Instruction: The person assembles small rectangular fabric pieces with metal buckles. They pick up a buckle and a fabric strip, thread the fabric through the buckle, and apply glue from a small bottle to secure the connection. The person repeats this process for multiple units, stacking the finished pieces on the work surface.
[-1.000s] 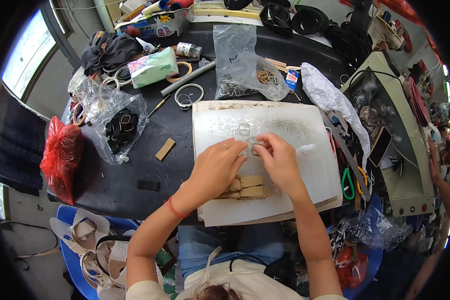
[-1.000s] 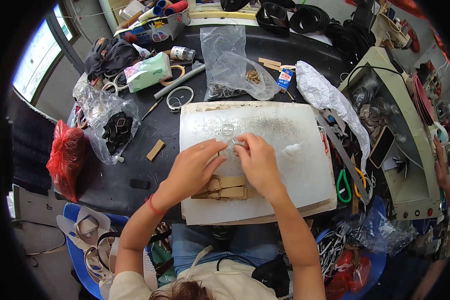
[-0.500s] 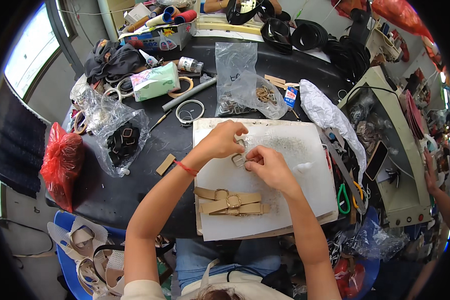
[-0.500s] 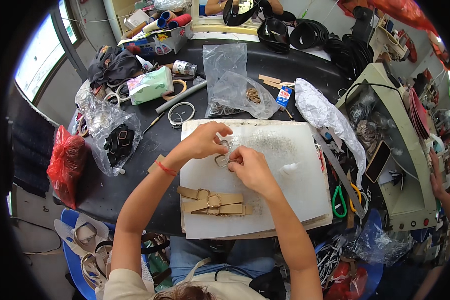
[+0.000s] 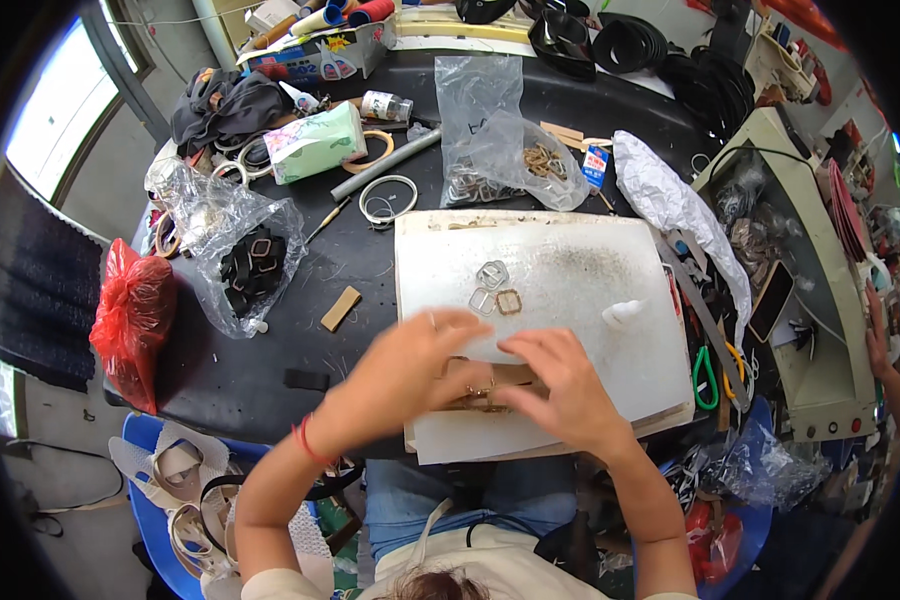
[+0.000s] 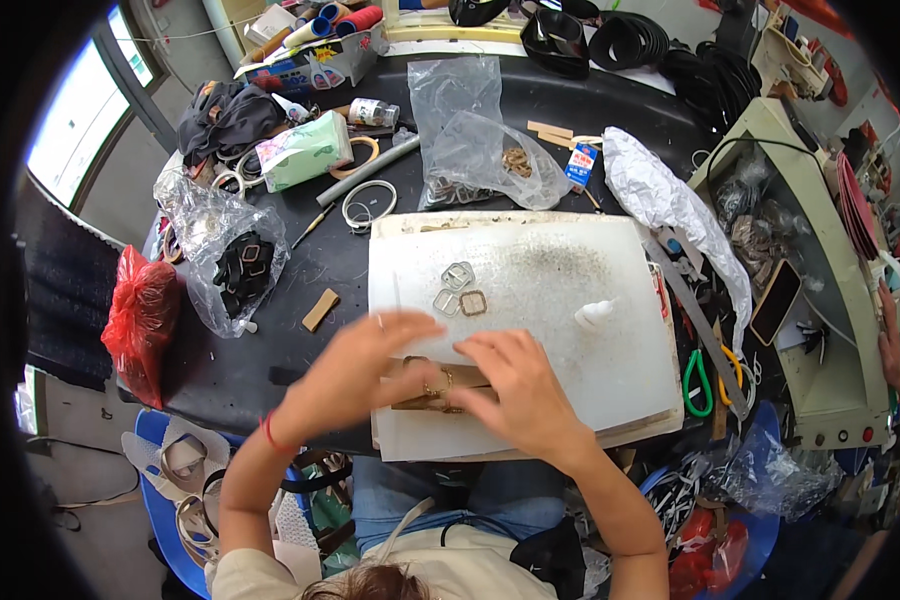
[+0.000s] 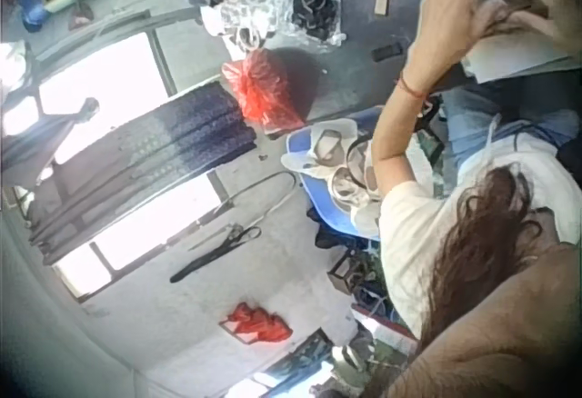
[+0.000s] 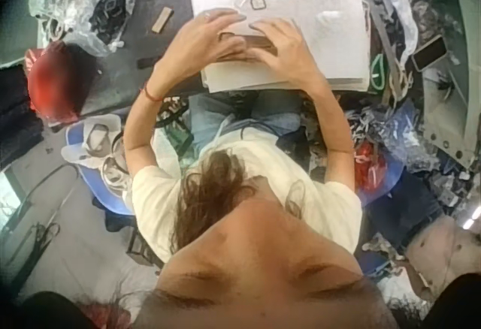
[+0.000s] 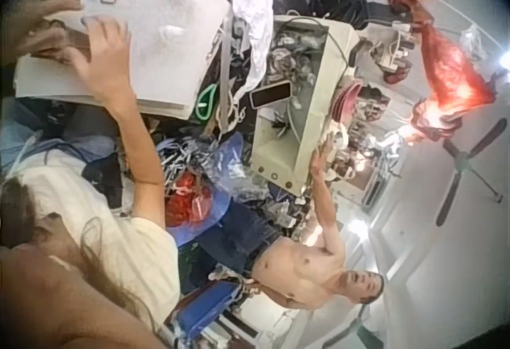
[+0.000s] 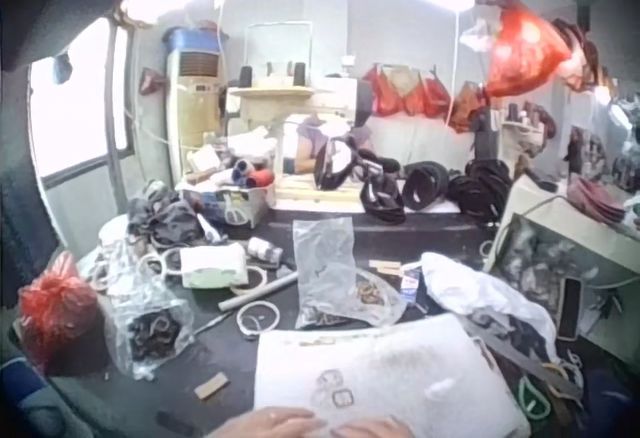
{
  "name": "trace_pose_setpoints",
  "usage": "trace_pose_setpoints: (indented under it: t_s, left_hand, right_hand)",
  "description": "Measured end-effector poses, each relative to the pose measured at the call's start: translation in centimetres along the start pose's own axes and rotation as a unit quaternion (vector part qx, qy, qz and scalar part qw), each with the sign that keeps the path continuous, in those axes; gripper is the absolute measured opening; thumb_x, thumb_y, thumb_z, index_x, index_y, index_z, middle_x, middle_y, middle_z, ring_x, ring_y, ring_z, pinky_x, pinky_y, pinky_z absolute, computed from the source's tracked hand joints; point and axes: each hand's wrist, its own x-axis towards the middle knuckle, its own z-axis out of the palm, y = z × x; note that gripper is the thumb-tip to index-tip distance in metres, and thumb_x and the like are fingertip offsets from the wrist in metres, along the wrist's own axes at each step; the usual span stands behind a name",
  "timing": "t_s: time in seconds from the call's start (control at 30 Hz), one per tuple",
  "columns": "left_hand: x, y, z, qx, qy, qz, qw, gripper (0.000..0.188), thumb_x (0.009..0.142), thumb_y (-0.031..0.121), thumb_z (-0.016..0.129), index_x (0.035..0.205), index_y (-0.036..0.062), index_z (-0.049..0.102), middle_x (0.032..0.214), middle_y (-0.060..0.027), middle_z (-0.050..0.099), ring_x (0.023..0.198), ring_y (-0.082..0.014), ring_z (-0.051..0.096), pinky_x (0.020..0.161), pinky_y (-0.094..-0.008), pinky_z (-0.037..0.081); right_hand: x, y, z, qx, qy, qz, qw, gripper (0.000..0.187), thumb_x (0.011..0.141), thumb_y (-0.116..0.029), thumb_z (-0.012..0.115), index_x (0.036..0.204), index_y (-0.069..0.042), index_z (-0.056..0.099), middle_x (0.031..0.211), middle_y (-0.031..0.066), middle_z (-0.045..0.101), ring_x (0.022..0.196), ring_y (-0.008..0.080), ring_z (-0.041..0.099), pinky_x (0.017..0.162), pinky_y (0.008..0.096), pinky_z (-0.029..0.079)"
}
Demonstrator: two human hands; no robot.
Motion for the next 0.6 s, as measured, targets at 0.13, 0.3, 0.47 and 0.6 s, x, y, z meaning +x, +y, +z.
trace_pose_setpoints:
  t_s: [0.13,0.3,0.47,0.6]
  left_hand:
    - [-3.0,1.8,2.8,0.146,0.018,0.08,0.986,0.056,0.084,0.031,0.071,0.127,-0.0005,0.052,0.122,-0.0185,0.057,0.115,-0.0352,0.056,0.099,-0.0419,0.046]
    - [-3.3,1.0,4.1,0.346,0.009,0.169,0.923,0.045,0.089,0.023,0.062,0.124,-0.0048,0.056,0.121,-0.0212,0.059,0.111,-0.0355,0.06,0.096,-0.0414,0.05]
    - [-2.4,1.7,4.1,0.462,-0.034,0.215,0.86,0.043,0.088,0.016,0.057,0.125,-0.007,0.056,0.113,-0.0259,0.063,0.104,-0.037,0.063,0.088,-0.0418,0.053]
    - [-1.5,0.7,3.4,0.362,-0.04,0.203,0.909,0.038,0.085,0.015,0.058,0.117,-0.0055,0.057,0.099,-0.017,0.062,0.093,-0.0289,0.061,0.085,-0.0373,0.05]
  right_hand:
    - [-2.4,-0.6,1.0,-0.043,0.008,-0.017,0.999,0.048,0.08,-0.019,0.075,0.122,-0.003,0.058,0.124,0.0141,0.058,0.117,0.0329,0.052,0.096,0.0417,0.042]
    - [-1.7,0.6,1.3,-0.012,0.072,0.01,0.997,0.048,0.082,-0.019,0.073,0.125,-0.005,0.056,0.13,0.0143,0.055,0.123,0.0346,0.048,0.1,0.0443,0.04]
    - [6.4,5.0,3.7,-0.122,0.096,-0.13,0.979,0.037,0.088,-0.022,0.066,0.121,-0.005,0.06,0.129,0.0167,0.056,0.119,0.0367,0.052,0.104,0.0464,0.038]
    - [8.1,8.0,4.5,-0.144,0.054,-0.111,0.982,0.032,0.092,-0.016,0.055,0.12,-0.003,0.057,0.13,0.0197,0.054,0.123,0.0395,0.05,0.107,0.0488,0.036]
